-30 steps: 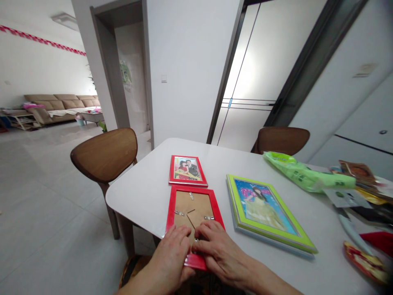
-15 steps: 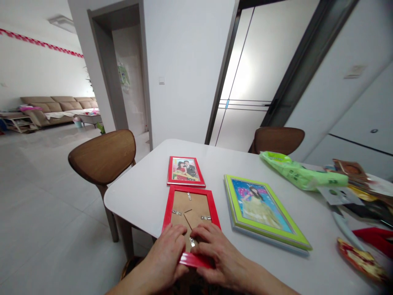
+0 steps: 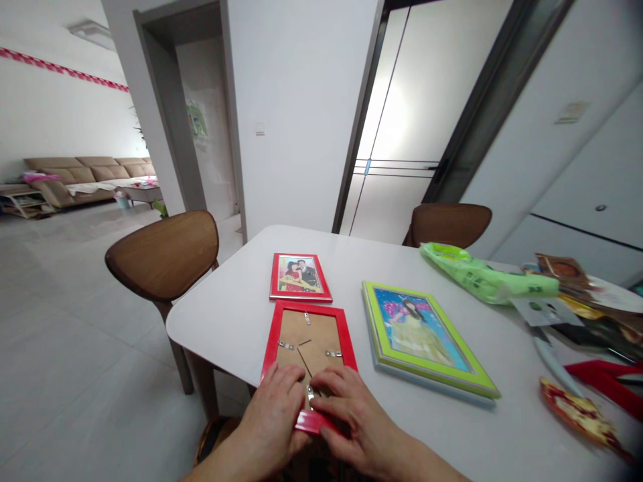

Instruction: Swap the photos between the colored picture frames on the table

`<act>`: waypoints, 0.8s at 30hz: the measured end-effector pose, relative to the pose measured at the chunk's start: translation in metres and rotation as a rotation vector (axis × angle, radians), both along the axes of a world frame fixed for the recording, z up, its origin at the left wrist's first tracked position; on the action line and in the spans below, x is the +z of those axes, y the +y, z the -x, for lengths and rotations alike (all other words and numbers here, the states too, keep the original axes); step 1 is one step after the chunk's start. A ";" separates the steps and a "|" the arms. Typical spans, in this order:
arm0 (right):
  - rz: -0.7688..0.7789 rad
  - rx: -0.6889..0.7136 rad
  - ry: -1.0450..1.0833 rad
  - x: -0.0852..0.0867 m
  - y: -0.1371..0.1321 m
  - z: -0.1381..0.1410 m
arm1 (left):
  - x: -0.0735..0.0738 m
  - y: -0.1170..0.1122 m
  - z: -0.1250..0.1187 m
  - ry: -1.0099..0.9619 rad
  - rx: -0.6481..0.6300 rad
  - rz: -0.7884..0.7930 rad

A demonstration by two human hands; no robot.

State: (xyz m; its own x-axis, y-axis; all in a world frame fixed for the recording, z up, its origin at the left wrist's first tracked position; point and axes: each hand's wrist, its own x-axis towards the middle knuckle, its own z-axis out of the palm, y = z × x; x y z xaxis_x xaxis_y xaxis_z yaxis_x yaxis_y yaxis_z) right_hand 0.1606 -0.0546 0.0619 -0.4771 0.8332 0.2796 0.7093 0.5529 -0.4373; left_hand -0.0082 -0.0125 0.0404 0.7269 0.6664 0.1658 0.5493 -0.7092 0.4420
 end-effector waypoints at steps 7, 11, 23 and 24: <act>-0.011 0.016 0.053 -0.003 -0.004 -0.003 | 0.000 -0.004 0.002 -0.022 -0.010 0.001; -0.045 -0.323 0.417 -0.018 -0.009 -0.023 | 0.012 -0.004 0.006 -0.111 -0.020 0.013; 0.528 -0.224 2.047 -0.003 0.003 0.049 | 0.058 -0.027 -0.050 -0.961 0.328 0.577; 0.456 -0.210 2.070 0.001 0.005 0.046 | 0.062 -0.028 -0.055 -0.965 0.341 0.573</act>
State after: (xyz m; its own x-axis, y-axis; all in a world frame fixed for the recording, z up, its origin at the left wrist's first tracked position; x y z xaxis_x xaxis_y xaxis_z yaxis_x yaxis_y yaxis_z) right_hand 0.1144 -0.0497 0.0628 0.2636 0.9638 -0.0400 -0.8306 0.2057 -0.5175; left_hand 0.0465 -0.0403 0.1029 0.2335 0.9586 0.1630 -0.0651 -0.1519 0.9863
